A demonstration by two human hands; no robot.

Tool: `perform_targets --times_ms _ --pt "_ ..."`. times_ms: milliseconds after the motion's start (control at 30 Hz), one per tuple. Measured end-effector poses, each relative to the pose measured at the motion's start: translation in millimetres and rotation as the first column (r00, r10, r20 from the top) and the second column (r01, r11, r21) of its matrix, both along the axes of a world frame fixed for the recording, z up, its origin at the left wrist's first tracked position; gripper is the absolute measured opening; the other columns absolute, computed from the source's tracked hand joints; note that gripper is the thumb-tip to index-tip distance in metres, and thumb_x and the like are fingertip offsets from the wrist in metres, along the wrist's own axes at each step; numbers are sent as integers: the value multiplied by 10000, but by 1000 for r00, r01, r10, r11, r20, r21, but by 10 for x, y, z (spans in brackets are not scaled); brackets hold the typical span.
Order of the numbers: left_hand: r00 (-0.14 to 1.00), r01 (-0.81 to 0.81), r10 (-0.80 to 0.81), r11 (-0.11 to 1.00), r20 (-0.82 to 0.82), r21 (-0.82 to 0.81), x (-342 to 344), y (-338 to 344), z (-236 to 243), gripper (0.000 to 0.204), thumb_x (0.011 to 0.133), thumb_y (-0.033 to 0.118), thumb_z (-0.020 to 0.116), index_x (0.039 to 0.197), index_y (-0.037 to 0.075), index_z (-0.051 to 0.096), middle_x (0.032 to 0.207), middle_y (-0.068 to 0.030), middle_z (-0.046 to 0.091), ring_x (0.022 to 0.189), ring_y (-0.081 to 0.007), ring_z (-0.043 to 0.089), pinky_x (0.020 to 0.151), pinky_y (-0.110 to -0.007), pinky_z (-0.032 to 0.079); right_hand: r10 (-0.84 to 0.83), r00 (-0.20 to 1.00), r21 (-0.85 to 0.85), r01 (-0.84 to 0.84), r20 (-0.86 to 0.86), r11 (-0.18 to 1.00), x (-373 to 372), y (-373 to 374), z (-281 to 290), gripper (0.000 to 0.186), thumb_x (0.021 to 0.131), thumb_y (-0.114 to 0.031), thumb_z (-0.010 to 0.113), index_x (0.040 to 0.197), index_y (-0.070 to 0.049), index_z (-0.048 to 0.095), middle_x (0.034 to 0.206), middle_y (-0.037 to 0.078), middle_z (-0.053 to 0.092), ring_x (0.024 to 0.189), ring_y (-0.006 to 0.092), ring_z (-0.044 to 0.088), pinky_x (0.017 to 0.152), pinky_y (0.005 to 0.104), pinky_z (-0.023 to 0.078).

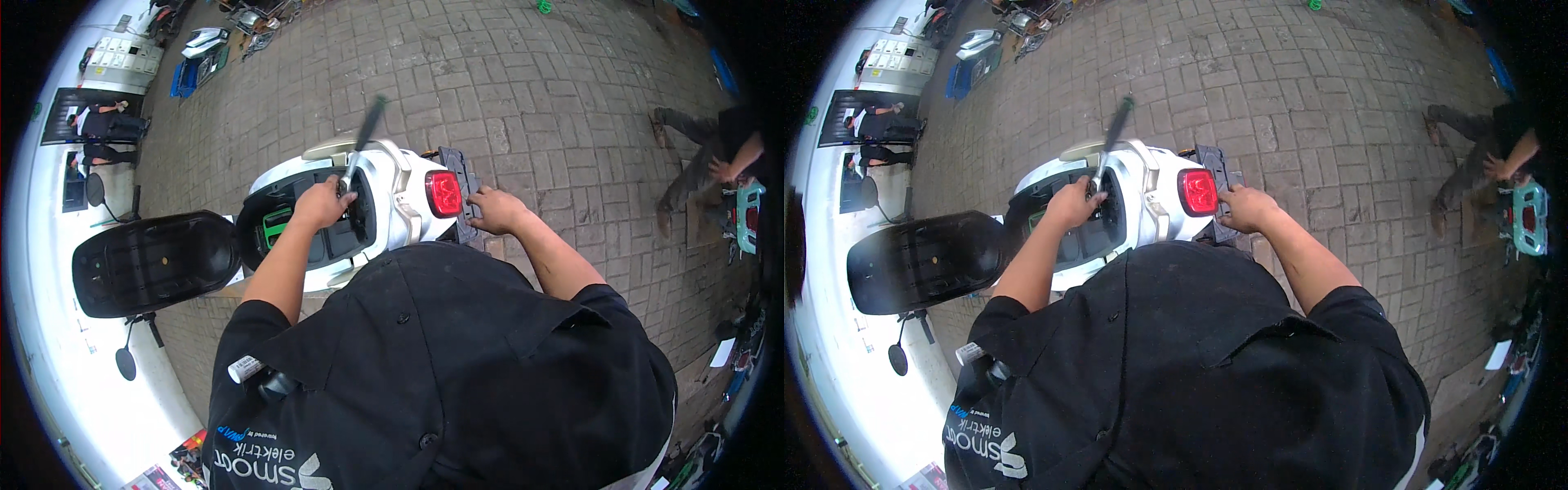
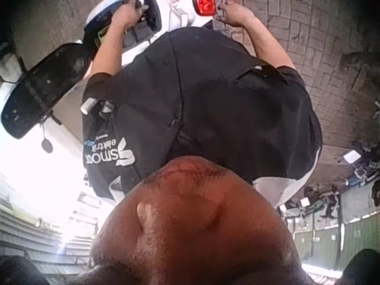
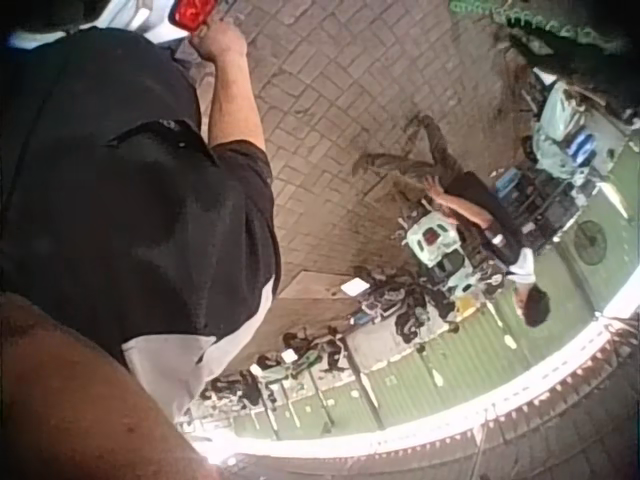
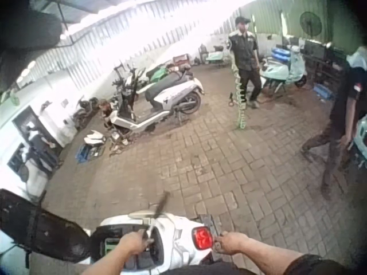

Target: The person uses a screwdriver and a socket wrench to work on the internals of a white scooter, then removes a green battery and uses the wrench and a screwdriver to work inside the battery compartment.

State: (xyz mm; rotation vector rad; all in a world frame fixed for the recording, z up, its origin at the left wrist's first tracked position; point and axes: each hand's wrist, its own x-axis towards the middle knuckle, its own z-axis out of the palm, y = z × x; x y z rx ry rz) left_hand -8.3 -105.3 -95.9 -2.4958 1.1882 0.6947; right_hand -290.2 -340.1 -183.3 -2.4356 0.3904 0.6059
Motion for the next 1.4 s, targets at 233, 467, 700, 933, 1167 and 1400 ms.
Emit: perform_targets --times_ms 233,467,700,933,1167,1400 --pt "665 -719 633 686 -397 -111 35 132 -292 695 887 521 602 1252 -65 527 1009 -280 670 976 -378 668 862 -443 516 9 1000 26 -9 -13 1000 -30 9 -38 563 845 -408 672 1311 -125 536 1241 197 569 1140 374 575 951 466 479" --pt "994 -104 98 988 -55 -112 -23 42 51 600 868 488 641 1312 102 520 1101 -161 681 1009 -375 646 874 -463 488 23 998 24 -21 -55 999 -104 -35 -209 544 846 -399 670 1289 -103 558 1231 202 572 1132 377 580 945 464 484" --pt "952 300 -300 954 66 10 -65 -27 138 504 884 437 633 1269 127 535 1043 -153 678 991 -327 656 876 -477 458 37 999 27 -36 -34 999 -22 -60 -260 541 855 -401 661 1292 -100 556 1229 208 574 1134 374 580 950 454 481" --pt "722 -669 623 740 -303 -72 -53 -27 -82 621 925 482 567 1179 -82 508 926 -273 675 896 -383 678 798 -480 519 38 997 33 -36 -69 999 -38 -7 -256 546 853 -409 667 1288 -99 555 1232 200 576 1143 372 575 952 457 476" --pt "996 84 -90 962 -12 -260 52 234 -49 512 883 395 653 1304 137 521 1003 -152 669 920 -329 657 821 -455 487 38 993 30 -35 -114 999 -143 -6 -331 544 848 -409 674 1279 -98 560 1233 205 575 1151 368 572 956 458 474" --pt "977 205 -204 979 56 -12 -117 -42 127 530 877 457 631 1279 125 537 1037 -161 665 972 -343 647 844 -457 483 33 992 21 -31 -123 999 -117 -34 -396 558 848 -414 671 1297 -103 554 1244 197 574 1158 363 567 958 455 476"
